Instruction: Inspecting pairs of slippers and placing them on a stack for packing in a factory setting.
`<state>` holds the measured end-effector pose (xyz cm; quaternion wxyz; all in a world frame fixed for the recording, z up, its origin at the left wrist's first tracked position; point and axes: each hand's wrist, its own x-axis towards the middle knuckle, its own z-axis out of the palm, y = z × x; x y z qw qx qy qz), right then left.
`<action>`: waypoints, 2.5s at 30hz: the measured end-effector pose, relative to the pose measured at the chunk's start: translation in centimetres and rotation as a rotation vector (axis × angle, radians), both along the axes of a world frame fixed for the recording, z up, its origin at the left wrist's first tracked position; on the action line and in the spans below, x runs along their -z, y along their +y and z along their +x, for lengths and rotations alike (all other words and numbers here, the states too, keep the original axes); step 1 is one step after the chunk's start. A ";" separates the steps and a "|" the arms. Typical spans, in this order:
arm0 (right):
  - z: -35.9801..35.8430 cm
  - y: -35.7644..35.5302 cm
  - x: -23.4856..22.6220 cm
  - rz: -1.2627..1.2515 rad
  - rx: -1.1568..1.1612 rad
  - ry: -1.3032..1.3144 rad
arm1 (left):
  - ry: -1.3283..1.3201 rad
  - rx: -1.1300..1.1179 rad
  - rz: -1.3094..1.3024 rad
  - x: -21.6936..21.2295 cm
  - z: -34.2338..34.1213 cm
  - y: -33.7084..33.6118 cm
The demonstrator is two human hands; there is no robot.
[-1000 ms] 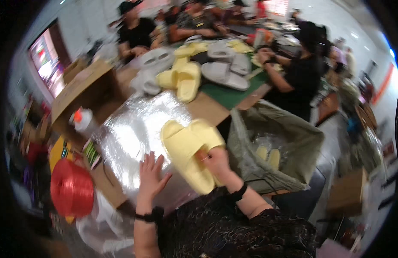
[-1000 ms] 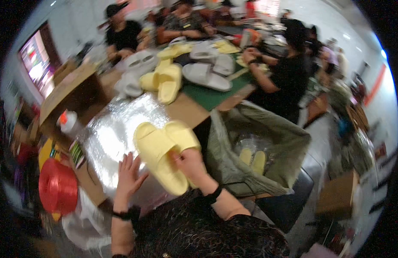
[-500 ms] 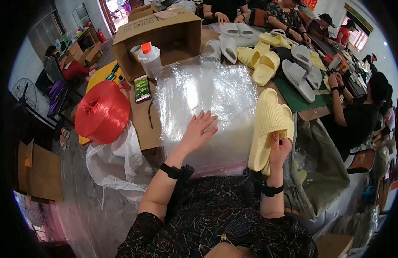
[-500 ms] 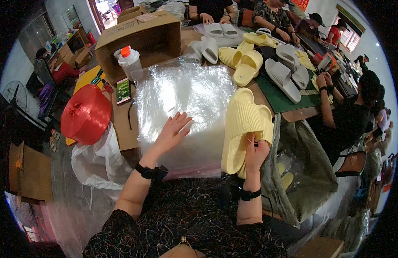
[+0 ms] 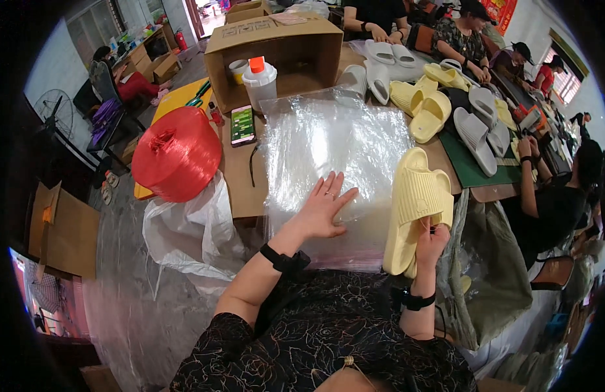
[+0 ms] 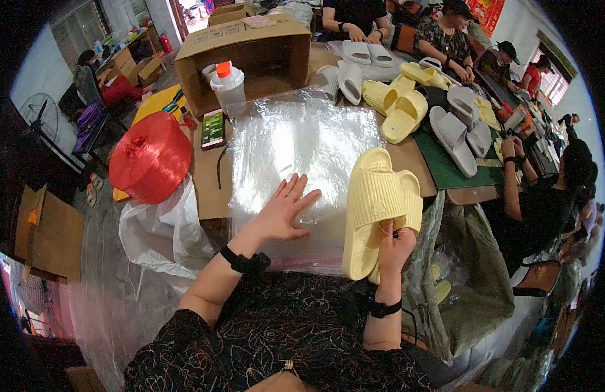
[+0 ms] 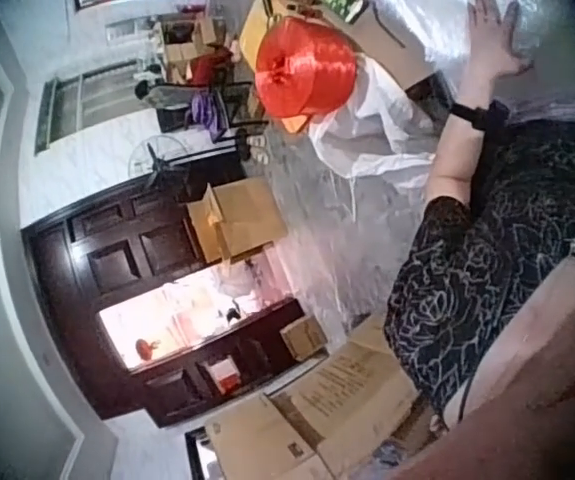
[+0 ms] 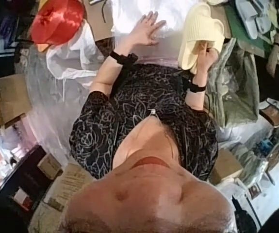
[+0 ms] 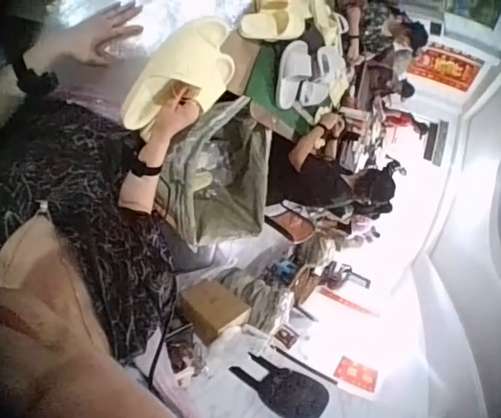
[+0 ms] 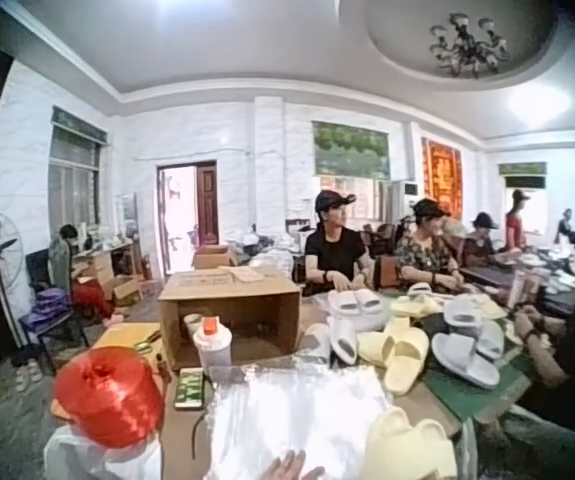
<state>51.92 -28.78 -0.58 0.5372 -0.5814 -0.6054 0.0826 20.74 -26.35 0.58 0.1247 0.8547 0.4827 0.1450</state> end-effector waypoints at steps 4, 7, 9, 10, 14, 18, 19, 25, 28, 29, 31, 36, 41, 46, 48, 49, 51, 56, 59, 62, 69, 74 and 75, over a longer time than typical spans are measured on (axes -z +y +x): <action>-0.1 0.1 -0.4 0.030 -0.109 0.170 | -0.176 -0.022 -0.053 0.6 -0.5 0.8; 0.8 -0.1 -1.6 0.031 -0.178 0.187 | -0.460 -0.044 -0.174 0.7 -1.1 2.4; 1.1 -0.1 -2.7 0.053 -0.257 0.245 | -0.699 -0.064 -0.331 0.2 -1.5 3.1; 1.3 -0.9 -3.3 0.047 -0.321 0.259 | -0.818 -0.078 -0.445 0.0 -1.8 2.9; 0.5 -1.9 -6.5 -0.009 -0.550 -0.087 | -0.855 -0.116 -0.530 -1.9 -2.6 3.6; -2.4 -2.4 -7.5 -0.006 -0.687 -0.503 | -0.865 -0.034 -0.593 -3.0 -2.7 3.6; -3.0 -2.3 -7.2 -0.013 -0.685 -0.503 | -0.869 -0.023 -0.623 -3.1 -2.7 3.5; -3.3 -0.2 -5.3 -0.104 -0.400 -0.561 | -0.809 -0.025 -0.649 -3.4 -3.4 3.2; -3.4 -0.4 -4.9 -0.231 -0.234 -0.623 | -0.609 -0.001 -0.315 -3.4 -3.0 2.4; -3.5 -0.6 -4.9 -0.218 -0.242 -0.623 | -0.469 -0.030 -0.201 -3.6 -2.8 2.1; -4.0 -1.2 -4.9 -0.228 -0.240 -0.642 | -0.486 0.019 -0.104 -4.0 -2.0 1.6; -5.1 -1.9 -5.2 -0.260 -0.338 -0.591 | -0.273 0.090 0.118 -5.7 0.4 0.3; -6.6 -1.0 -4.2 -0.243 -0.420 -0.521 | -0.208 0.280 0.140 -6.8 1.7 -0.9; -8.3 3.1 -4.0 -0.576 -0.444 -0.724 | -0.282 0.412 0.075 -8.2 1.6 -1.9; -9.6 4.3 -4.4 -0.378 -0.588 -0.459 | -0.315 0.433 0.029 -8.8 1.6 -2.3; -10.2 4.8 -4.8 -0.316 -0.628 -0.388 | -0.322 0.443 0.025 -9.1 1.5 -2.4; -12.1 7.4 -5.6 -0.434 -0.492 -0.438 | -0.333 0.455 0.011 -9.7 1.2 -2.7; -16.7 12.6 -5.4 -0.129 -0.311 -0.533 | -0.394 0.485 0.010 -10.9 -0.3 -3.2; -18.9 15.6 -4.5 -0.239 -0.179 -0.458 | -0.380 0.440 0.052 -11.2 -1.8 -3.1; -19.5 16.9 -3.5 -0.261 -0.220 -0.505 | -0.373 0.360 0.065 -11.2 -3.2 -2.8; -16.3 8.2 -1.9 0.192 -0.358 -0.397 | -0.727 0.217 -0.090 -8.0 -7.9 -4.8; -7.3 -1.4 -5.3 -0.449 -0.995 -0.121 | -0.898 -0.502 -0.157 -3.4 -10.7 -4.5; -4.9 -2.0 -6.2 -0.588 -1.170 -0.034 | -0.923 -0.543 -0.298 -3.1 -11.7 -4.2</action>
